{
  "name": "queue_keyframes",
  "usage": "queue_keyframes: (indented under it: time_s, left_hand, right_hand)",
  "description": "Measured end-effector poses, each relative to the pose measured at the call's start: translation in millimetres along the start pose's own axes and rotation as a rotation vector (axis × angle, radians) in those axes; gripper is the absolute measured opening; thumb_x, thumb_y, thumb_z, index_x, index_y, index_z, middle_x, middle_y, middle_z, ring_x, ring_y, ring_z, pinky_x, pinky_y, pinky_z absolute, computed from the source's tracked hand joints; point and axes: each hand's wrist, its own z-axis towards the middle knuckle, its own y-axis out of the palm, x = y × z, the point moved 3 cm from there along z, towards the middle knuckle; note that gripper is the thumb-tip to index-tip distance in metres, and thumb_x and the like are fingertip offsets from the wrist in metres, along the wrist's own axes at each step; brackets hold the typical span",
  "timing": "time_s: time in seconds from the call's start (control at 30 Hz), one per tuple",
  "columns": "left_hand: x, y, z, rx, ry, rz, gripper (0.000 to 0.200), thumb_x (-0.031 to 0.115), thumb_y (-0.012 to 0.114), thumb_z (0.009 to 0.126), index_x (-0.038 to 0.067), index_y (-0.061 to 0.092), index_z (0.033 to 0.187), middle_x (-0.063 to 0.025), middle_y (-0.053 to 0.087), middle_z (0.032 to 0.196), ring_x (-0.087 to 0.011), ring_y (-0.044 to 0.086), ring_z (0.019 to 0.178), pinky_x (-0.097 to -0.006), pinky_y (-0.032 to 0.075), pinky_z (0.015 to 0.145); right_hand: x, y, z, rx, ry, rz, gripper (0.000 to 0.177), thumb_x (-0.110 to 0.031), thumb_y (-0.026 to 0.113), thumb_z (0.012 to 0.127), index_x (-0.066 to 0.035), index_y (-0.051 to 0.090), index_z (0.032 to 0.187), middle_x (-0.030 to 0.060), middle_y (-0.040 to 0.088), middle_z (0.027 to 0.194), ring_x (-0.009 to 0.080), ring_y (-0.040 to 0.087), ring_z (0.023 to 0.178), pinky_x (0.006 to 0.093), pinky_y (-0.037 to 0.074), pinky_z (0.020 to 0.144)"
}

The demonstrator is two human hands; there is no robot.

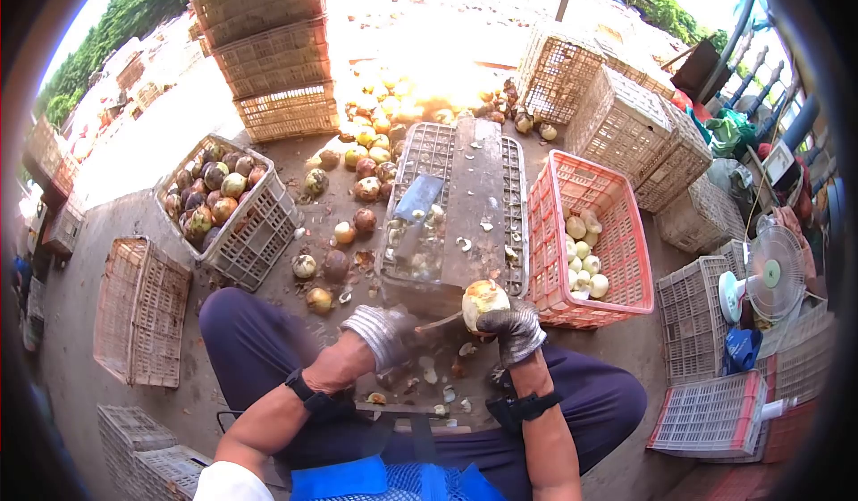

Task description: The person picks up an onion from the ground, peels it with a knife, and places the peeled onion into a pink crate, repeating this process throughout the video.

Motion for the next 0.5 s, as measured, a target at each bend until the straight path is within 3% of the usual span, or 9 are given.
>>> queue_keyframes:
  time_s: [0.07, 0.17, 0.2, 0.3, 0.33, 0.5]
  left_hand:
    - [1, -4, -2, 0.072, 0.044, -0.050, 0.016, 0.010, 0.063, 0.068, 0.008, 0.063, 0.084, -0.0144, 0.061, 0.070, -0.0351, 0.060, 0.066, -0.0433, 0.046, 0.055]
    - [10, -14, -1, 0.166, 0.090, -0.090, 0.020, 0.023, 0.065, 0.076, 0.008, 0.061, 0.088, -0.0146, 0.061, 0.077, -0.0348, 0.061, 0.068, -0.0436, 0.048, 0.056]
    - [18, -23, -3, 0.253, 0.169, -0.117, 0.019, 0.022, 0.063, 0.078, 0.008, 0.059, 0.091, -0.0143, 0.059, 0.076, -0.0343, 0.061, 0.068, -0.0436, 0.047, 0.056]
    - [24, -18, 2, 0.252, 0.182, -0.040, 0.027, 0.006, 0.060, 0.067, 0.008, 0.059, 0.094, -0.0111, 0.054, 0.071, -0.0325, 0.056, 0.062, -0.0428, 0.044, 0.052]
    - [21, -14, 5, 0.190, 0.166, -0.018, 0.030, 0.008, 0.060, 0.069, 0.009, 0.057, 0.098, -0.0109, 0.053, 0.071, -0.0315, 0.056, 0.063, -0.0424, 0.044, 0.052]
    - [18, -10, 7, 0.272, 0.212, 0.127, 0.031, 0.012, 0.060, 0.071, 0.005, 0.054, 0.100, -0.0122, 0.055, 0.076, -0.0311, 0.058, 0.068, -0.0417, 0.045, 0.054]
  right_hand:
    - [-1, 2, -3, -0.075, 0.091, 0.203, 0.054, -0.011, 0.073, 0.056, 0.008, 0.059, 0.105, 0.0106, 0.066, 0.087, 0.0220, 0.064, 0.068, 0.0316, 0.053, 0.060]
    - [9, -2, 0, -0.010, 0.044, 0.226, 0.053, -0.012, 0.072, 0.059, 0.008, 0.059, 0.106, 0.0133, 0.065, 0.092, 0.0249, 0.064, 0.077, 0.0344, 0.053, 0.067]
    - [13, -3, 0, -0.001, 0.048, 0.245, 0.053, -0.012, 0.072, 0.060, 0.008, 0.058, 0.107, 0.0141, 0.065, 0.095, 0.0256, 0.064, 0.081, 0.0354, 0.053, 0.070]
    - [5, 11, -16, -0.012, 0.106, 0.286, 0.051, -0.012, 0.070, 0.063, 0.008, 0.057, 0.108, 0.0149, 0.064, 0.099, 0.0266, 0.063, 0.088, 0.0377, 0.053, 0.076]
    - [3, 15, -19, -0.022, 0.128, 0.298, 0.051, -0.012, 0.070, 0.064, 0.008, 0.057, 0.109, 0.0151, 0.064, 0.100, 0.0267, 0.063, 0.090, 0.0384, 0.053, 0.077]
    - [16, 16, -14, -0.058, 0.104, 0.404, 0.048, -0.011, 0.068, 0.067, 0.009, 0.056, 0.109, 0.0162, 0.063, 0.103, 0.0282, 0.062, 0.092, 0.0396, 0.052, 0.082]
